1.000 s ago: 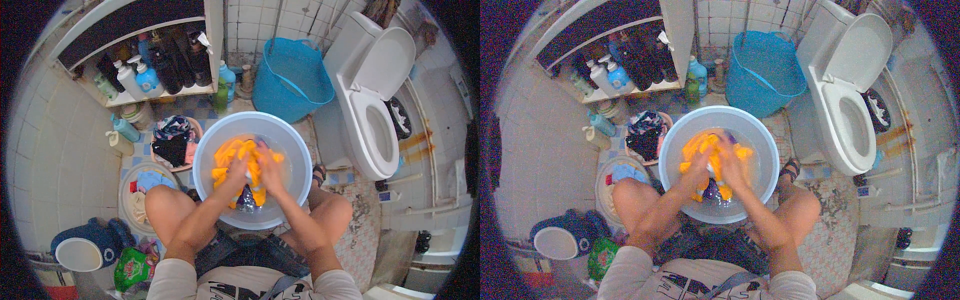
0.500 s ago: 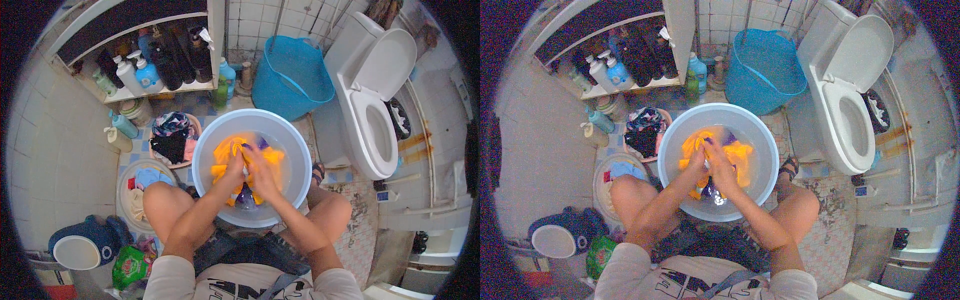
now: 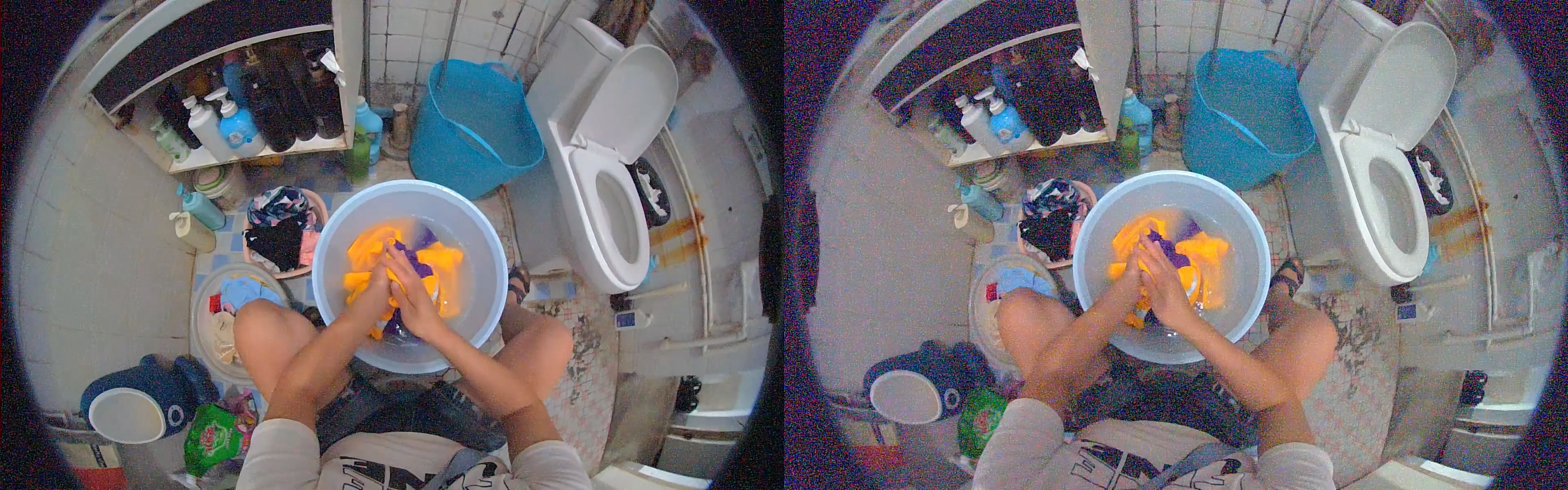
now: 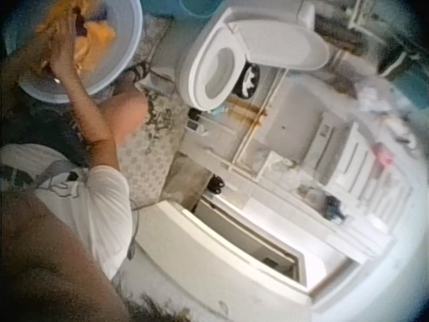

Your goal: The person washes a garment by hand in a plastic basin filled with water, scrubbing the fabric against itself.

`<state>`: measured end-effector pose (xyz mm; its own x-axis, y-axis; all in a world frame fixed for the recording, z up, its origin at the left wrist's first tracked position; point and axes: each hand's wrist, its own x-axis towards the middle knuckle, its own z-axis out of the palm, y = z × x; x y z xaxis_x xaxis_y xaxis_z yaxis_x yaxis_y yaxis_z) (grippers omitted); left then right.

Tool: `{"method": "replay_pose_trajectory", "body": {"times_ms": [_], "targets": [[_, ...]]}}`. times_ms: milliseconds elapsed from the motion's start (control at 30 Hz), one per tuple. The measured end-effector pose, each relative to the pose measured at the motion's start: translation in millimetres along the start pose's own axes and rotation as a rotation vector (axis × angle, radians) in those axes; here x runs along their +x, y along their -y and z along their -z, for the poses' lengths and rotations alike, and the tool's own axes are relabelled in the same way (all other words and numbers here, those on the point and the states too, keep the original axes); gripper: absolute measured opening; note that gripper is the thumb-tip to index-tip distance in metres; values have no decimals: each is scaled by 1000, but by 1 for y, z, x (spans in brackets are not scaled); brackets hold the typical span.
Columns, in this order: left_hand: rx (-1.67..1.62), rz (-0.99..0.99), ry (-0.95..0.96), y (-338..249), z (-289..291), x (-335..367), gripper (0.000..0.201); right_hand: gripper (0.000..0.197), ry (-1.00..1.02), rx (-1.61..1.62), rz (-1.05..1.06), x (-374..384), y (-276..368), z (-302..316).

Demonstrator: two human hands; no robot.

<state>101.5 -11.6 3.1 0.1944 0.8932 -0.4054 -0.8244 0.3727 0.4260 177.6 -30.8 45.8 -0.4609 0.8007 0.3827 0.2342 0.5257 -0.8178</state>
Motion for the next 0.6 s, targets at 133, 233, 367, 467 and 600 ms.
{"method": "replay_pose_trajectory", "body": {"times_ms": [133, 233, 367, 467, 600], "targets": [[107, 30, 83, 13, 2, -2, 46, 32, -202, -361, -87, 6, -49, 15], [161, -33, 74, 13, 9, 0, 47, 29, -146, 28, -455, 11, -69, 40], [101, -104, -46, 4, 25, 7, 46, 22, -172, -52, -409, 13, -33, 31], [4, -70, -114, 1, 18, 7, 43, 21, -121, -243, -21, 5, -21, 7], [54, 91, -110, 3, -12, -10, 42, 22, -228, -113, -287, 8, -59, 27]]}}
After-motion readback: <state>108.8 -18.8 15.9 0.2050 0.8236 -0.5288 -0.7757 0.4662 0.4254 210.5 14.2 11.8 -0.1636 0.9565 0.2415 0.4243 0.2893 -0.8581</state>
